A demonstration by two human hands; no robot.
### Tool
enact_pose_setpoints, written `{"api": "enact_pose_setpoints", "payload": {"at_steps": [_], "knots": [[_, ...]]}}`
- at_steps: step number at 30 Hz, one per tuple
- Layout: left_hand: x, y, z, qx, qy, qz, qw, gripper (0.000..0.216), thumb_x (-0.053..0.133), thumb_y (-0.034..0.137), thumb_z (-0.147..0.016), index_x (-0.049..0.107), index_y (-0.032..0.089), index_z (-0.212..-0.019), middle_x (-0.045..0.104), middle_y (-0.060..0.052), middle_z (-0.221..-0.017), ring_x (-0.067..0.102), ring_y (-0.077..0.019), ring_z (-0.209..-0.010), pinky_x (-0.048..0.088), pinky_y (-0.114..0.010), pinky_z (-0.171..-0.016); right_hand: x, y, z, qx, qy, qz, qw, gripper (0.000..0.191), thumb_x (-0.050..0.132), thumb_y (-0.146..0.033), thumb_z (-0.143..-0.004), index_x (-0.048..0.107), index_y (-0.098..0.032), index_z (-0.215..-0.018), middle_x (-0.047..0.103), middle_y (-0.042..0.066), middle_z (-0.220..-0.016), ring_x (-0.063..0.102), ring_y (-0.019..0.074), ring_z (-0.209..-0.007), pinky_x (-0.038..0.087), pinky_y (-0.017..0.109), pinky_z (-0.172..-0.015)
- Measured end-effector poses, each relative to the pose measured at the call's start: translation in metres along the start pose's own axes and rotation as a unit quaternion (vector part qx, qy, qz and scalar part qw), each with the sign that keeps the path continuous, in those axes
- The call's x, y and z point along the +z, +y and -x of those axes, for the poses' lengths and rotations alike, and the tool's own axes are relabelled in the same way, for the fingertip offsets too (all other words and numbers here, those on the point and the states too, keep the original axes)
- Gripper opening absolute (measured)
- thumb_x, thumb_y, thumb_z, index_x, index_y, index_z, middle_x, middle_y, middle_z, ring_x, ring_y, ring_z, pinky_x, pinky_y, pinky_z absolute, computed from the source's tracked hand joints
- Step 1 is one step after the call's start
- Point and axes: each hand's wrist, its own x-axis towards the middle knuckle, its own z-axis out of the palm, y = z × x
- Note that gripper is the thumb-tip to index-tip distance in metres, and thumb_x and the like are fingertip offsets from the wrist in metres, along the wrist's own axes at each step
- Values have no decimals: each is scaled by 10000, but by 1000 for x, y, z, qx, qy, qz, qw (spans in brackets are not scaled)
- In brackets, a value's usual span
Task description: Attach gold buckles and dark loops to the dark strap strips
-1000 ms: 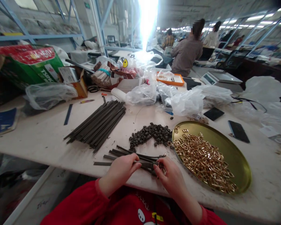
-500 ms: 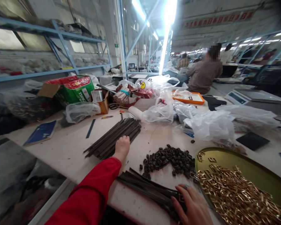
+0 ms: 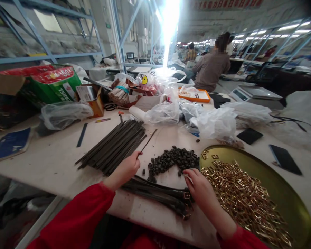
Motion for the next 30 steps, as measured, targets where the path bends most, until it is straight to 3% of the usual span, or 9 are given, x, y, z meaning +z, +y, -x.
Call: {"api": "enact_pose_setpoints", "payload": {"at_steps": [2,4,6,11,18,20,24,25,30], "knots": [[4,12,28,3,-136,142,980,301,307,348,-898,537,157,-942,505,41,-549,479,-99,-481,376,-188,-468,2,0,-16,26,-62,58,996,189,440,-175,-853,604,-173,-947,603,83,-887,595,203,-793,436,299,-698],[10,21,55,-62,-250,310,915,396,292,467,-874,525,146,-875,444,67,-501,351,-69,-374,280,-177,-377,7,-4,-26,41,-83,81,992,148,478,-181,-837,619,-160,-877,593,97,-851,595,216,-740,417,301,-646],[17,26,76,-104,-315,412,848,435,327,509,-842,539,131,-811,446,66,-493,306,-49,-348,237,-173,-361,13,-11,-31,44,-90,80,992,131,488,-138,-820,618,-149,-815,586,109,-831,592,220,-719,397,297,-620],[29,27,102,-142,-345,529,762,376,407,443,-810,584,111,-812,434,74,-442,281,-37,-319,181,-181,-351,20,-19,-29,59,-102,26,993,213,435,-18,-793,604,-141,-832,581,119,-846,589,205,-726,384,282,-614],[26,31,109,-144,-344,558,742,359,422,422,-798,597,109,-793,437,72,-419,279,-33,-308,163,-186,-344,0,-21,-18,96,-100,-161,977,250,411,-140,-825,576,-151,-1012,628,69,-876,614,169,-779,471,281,-675],[25,32,110,-144,-358,543,746,380,430,444,-781,601,105,-782,439,70,-416,285,-33,-309,156,-189,-344,-8,-26,-8,140,-109,-307,935,288,380,-244,-863,553,-146,-1071,643,54,-824,628,150,-730,500,280,-653],[24,35,109,-169,-380,497,761,407,460,487,-738,591,104,-785,471,59,-450,337,-41,-327,188,-185,-348,-17,-37,11,275,-100,-639,712,356,633,-380,-732,609,-160,-1011,624,11,-705,606,114,-655,508,255,-646],[23,37,109,-172,-387,488,763,410,465,488,-738,589,105,-811,482,56,-467,361,-46,-340,208,-184,-356,-18,-40,14,290,-94,-663,684,363,694,-374,-678,631,-167,-969,613,-6,-678,591,97,-625,501,232,-627],[28,44,103,-145,-371,511,762,497,404,525,-796,578,106,-999,499,46,-557,348,-45,-385,235,-184,-393,-20,-55,20,295,-142,-689,647,345,743,-370,-632,676,-155,-893,623,-4,-673,548,67,-552,469,191,-553]]}}
